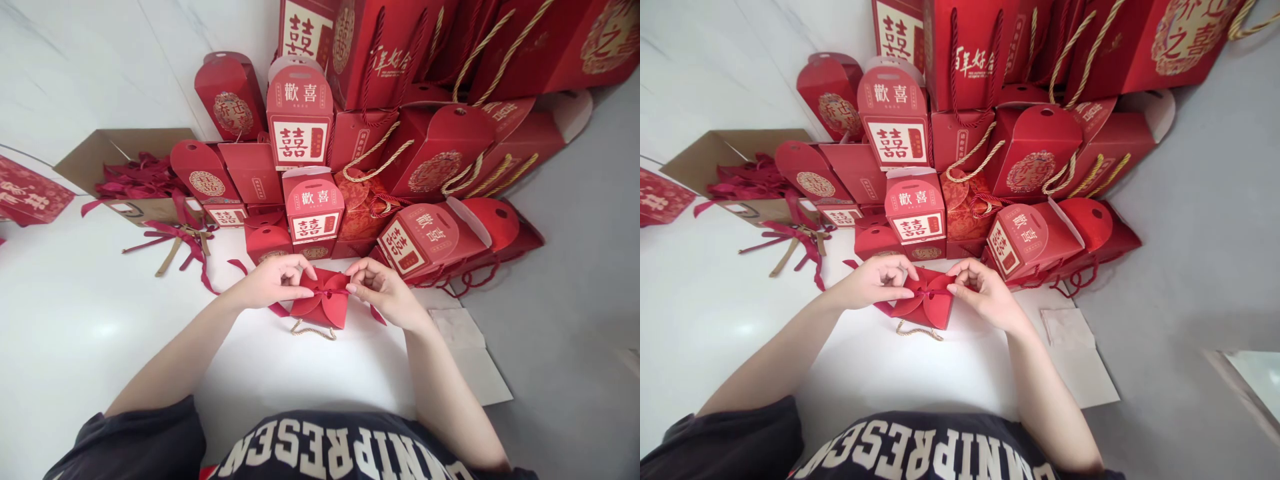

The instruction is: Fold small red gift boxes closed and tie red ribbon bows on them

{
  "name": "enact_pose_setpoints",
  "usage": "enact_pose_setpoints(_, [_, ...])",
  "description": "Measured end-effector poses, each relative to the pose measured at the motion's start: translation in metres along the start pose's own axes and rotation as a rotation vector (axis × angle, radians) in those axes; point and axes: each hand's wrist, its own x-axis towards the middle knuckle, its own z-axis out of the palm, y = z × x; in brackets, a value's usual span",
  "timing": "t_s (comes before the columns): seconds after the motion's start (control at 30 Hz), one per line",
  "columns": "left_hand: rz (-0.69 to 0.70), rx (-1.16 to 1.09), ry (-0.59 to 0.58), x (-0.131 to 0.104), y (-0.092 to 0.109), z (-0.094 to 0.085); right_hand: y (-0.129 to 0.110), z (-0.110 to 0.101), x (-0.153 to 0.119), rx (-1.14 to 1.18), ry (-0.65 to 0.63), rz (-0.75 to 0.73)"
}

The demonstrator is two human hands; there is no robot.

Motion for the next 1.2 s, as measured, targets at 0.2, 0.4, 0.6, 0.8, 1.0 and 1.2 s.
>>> enact_pose_setpoints(0.2, [-0.074,0.067,0.021,-0.003,-0.002,-0.01,0.004,-0.006,-0.001,0.093,-0.028,0.072])
enact_pose_setpoints(0.4, [-0.205,0.226,-0.05,-0.007,0.003,-0.018,0.001,-0.01,-0.002,-0.041,-0.164,0.317])
enact_pose_setpoints(0.6, [-0.235,0.175,-0.169,-0.009,0.006,-0.019,-0.008,0.0,-0.005,-0.162,-0.106,0.231])
enact_pose_setpoints(0.8, [-0.271,0.113,-0.193,-0.008,0.009,-0.016,-0.013,0.002,-0.007,-0.053,-0.187,0.254])
enact_pose_setpoints(1.0, [-0.222,0.118,-0.157,-0.006,0.01,-0.013,-0.011,0.012,-0.002,-0.07,-0.116,0.098])
enact_pose_setpoints(1.2, [-0.178,0.166,-0.153,-0.006,0.008,-0.016,-0.009,0.013,-0.001,-0.122,-0.041,0.022])
